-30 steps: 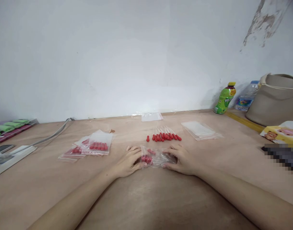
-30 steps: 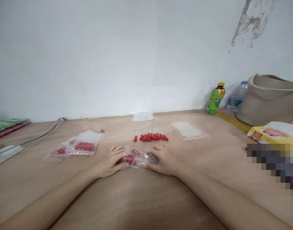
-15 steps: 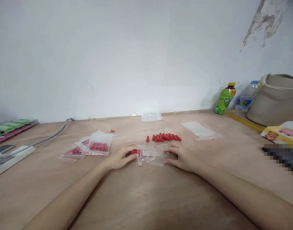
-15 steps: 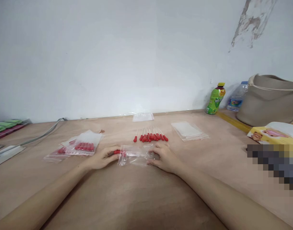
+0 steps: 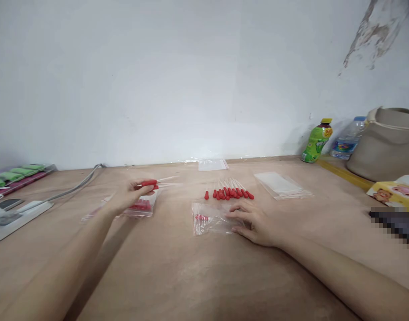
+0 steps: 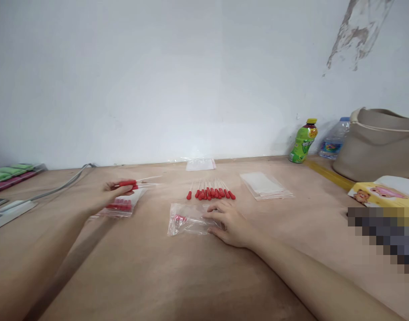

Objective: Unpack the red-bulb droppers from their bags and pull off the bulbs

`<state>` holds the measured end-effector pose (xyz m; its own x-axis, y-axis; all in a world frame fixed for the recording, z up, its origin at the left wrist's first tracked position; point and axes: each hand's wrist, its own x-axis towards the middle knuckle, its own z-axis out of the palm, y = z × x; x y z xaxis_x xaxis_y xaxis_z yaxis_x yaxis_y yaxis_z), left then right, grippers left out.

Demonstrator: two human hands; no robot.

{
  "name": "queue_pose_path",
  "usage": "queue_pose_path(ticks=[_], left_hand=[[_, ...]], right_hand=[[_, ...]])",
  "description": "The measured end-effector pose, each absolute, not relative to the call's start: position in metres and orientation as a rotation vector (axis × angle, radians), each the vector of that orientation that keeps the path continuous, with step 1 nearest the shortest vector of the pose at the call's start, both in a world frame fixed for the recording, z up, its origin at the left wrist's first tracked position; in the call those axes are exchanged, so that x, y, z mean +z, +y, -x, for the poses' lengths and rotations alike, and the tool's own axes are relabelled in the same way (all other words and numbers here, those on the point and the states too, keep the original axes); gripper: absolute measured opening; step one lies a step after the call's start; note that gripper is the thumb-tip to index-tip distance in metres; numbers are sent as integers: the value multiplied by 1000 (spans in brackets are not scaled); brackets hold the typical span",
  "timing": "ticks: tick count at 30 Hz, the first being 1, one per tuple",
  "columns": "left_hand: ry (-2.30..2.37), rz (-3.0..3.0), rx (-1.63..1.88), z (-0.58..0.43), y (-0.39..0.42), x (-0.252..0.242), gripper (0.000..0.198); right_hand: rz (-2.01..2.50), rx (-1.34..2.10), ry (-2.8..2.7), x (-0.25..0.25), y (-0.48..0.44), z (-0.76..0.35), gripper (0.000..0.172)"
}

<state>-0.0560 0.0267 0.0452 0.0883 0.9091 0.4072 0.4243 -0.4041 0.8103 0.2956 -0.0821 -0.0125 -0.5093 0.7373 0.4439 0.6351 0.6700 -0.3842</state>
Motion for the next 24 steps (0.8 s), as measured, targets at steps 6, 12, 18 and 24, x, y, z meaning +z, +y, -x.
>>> queue_pose_path(ticks=[6,12,18,24], left_hand=[[1371,-2235,1163,1,39,16,24],[1268,-2575,956,-48,35,0,22],[1194,-2433,886,-57,39,1,25],[1100,-2249,695,-44,39,3,55]], right_hand=[[1006,311,-2389,-11,-84,-294,32],[970,325,-2405,-11,-82,-294,30],[976,331,-2390,-13,-83,-294,30],[953,351,-2391,-14,-80,-295,29]])
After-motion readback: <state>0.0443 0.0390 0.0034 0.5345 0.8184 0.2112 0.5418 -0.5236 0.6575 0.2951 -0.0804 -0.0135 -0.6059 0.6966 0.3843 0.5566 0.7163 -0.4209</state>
